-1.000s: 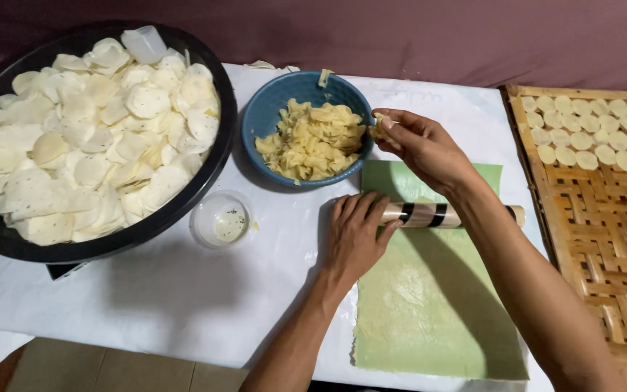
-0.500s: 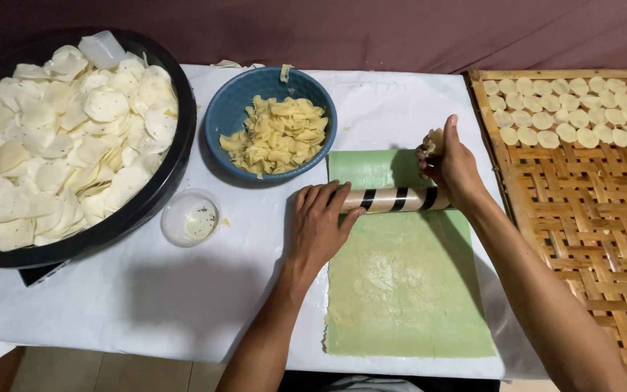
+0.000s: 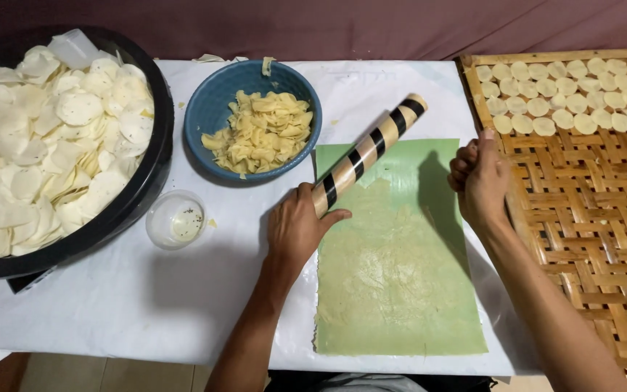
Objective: Flattening pieces of dough using a rolling pin on a mat for snack preparation.
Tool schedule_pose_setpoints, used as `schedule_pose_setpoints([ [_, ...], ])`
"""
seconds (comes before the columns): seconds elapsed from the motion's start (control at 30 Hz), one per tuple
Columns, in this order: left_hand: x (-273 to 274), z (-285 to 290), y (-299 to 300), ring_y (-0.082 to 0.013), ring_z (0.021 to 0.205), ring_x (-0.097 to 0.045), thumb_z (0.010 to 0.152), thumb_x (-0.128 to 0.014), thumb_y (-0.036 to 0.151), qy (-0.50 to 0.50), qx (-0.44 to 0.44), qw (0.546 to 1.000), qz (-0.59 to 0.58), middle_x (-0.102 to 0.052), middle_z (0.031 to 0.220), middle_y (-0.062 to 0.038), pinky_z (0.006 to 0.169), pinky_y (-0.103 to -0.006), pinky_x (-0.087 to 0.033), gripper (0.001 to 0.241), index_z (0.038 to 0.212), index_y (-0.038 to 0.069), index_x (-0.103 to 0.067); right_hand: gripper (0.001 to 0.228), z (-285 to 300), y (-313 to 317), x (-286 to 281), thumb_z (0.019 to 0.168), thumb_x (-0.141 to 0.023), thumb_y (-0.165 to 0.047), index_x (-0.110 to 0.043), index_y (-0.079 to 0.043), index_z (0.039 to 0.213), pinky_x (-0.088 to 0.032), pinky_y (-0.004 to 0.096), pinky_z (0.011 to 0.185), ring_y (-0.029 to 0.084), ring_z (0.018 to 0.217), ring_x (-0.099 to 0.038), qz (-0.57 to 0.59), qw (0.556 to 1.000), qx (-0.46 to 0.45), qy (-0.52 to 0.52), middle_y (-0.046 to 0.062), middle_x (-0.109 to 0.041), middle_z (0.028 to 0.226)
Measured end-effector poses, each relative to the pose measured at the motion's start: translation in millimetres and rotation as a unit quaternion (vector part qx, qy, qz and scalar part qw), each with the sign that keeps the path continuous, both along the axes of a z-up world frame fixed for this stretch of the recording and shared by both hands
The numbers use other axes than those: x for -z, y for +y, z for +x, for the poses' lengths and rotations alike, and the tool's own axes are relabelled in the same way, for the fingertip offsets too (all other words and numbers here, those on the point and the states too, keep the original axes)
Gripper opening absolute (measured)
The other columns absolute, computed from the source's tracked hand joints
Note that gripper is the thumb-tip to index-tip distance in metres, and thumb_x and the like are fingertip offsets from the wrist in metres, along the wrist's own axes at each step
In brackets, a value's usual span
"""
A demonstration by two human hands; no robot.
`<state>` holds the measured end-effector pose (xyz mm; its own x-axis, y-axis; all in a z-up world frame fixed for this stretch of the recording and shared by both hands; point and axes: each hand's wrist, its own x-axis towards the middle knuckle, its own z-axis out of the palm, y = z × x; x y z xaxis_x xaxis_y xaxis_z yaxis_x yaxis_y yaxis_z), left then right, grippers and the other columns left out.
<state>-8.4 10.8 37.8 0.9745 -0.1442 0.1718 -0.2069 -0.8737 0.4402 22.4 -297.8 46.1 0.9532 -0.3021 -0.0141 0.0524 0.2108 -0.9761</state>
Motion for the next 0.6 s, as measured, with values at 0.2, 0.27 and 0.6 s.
schedule_pose_setpoints([
  [0.2,16,29,-6,-0.0372,0.091,-0.075,0.079,-0.083,0.039,0.08,-0.07,0.991,-0.083,-0.072,0.092,-0.016,0.078,-0.05,-0.059,0.047,0.106,0.003,-0.068,0.031,-20,7,-8,0.116,-0.04,-0.035,-0.041,-0.015,0.093,-0.028,0.019,0.049,0.004,0.058,-0.029,0.001,1.0,-0.009,0.013,-0.009,-0.024,0.073],
  [0.27,10,36,-17,-0.0378,0.091,-0.075,0.08,-0.081,0.037,0.089,-0.067,0.989,-0.095,-0.072,0.092,-0.016,0.079,-0.0501,-0.059,0.045,0.106,0.004,-0.068,0.02,-32,6,-10,0.116,-0.04,-0.026,-0.045,-0.01,0.104,-0.034,0.019,0.054,0.006,0.065,-0.036,-0.021,0.999,-0.025,0.02,-0.005,-0.031,0.08],
  [0.6,-32,70,-67,-0.0409,0.097,-0.075,0.069,-0.081,0.041,0.172,0.021,0.967,-0.184,-0.077,0.093,-0.018,0.08,-0.0488,-0.058,0.054,0.109,0.005,-0.074,0.059,-47,-12,12,0.114,-0.034,-0.054,-0.036,-0.014,0.071,-0.015,0.021,0.038,0.006,0.052,-0.018,-0.001,0.995,-0.076,0.059,-0.005,-0.02,0.066],
])
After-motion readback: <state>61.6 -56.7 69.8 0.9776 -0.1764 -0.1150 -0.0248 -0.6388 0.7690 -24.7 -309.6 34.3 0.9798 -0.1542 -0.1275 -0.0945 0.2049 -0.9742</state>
